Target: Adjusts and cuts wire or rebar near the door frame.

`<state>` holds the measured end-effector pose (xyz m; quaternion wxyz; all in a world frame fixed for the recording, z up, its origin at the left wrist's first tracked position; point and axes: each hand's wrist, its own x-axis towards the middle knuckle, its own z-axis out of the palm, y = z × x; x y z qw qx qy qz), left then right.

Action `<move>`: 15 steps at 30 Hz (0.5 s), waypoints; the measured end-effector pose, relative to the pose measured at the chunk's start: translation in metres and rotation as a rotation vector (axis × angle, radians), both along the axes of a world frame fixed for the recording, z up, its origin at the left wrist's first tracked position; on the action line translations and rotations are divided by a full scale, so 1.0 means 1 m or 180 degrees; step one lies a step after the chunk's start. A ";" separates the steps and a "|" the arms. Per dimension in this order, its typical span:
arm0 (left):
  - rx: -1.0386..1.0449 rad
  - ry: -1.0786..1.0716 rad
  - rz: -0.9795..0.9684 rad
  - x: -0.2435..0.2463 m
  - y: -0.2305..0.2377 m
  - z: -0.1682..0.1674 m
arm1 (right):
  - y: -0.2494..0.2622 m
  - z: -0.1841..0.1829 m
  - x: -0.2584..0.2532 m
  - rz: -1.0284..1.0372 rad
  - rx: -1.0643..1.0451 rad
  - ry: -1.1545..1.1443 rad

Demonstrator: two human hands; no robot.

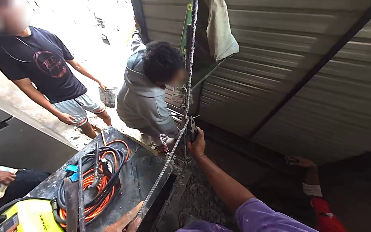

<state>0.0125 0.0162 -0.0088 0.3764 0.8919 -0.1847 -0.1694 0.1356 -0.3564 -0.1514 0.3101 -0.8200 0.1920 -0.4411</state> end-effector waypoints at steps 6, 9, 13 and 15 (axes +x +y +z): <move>-0.0011 -0.0086 -0.0011 0.000 0.000 0.011 | -0.029 -0.013 0.039 0.0381 0.0101 0.0090; -0.0052 -0.0279 -0.0053 0.001 0.003 0.009 | -0.030 -0.028 0.055 0.0498 -0.0042 -0.0179; -0.0108 -0.0127 -0.0121 -0.001 0.001 0.011 | -0.060 -0.018 0.050 0.0646 -0.0306 0.0063; -0.0142 -0.0168 -0.0156 -0.001 0.001 0.009 | -0.076 -0.013 0.049 0.0775 -0.0347 0.0197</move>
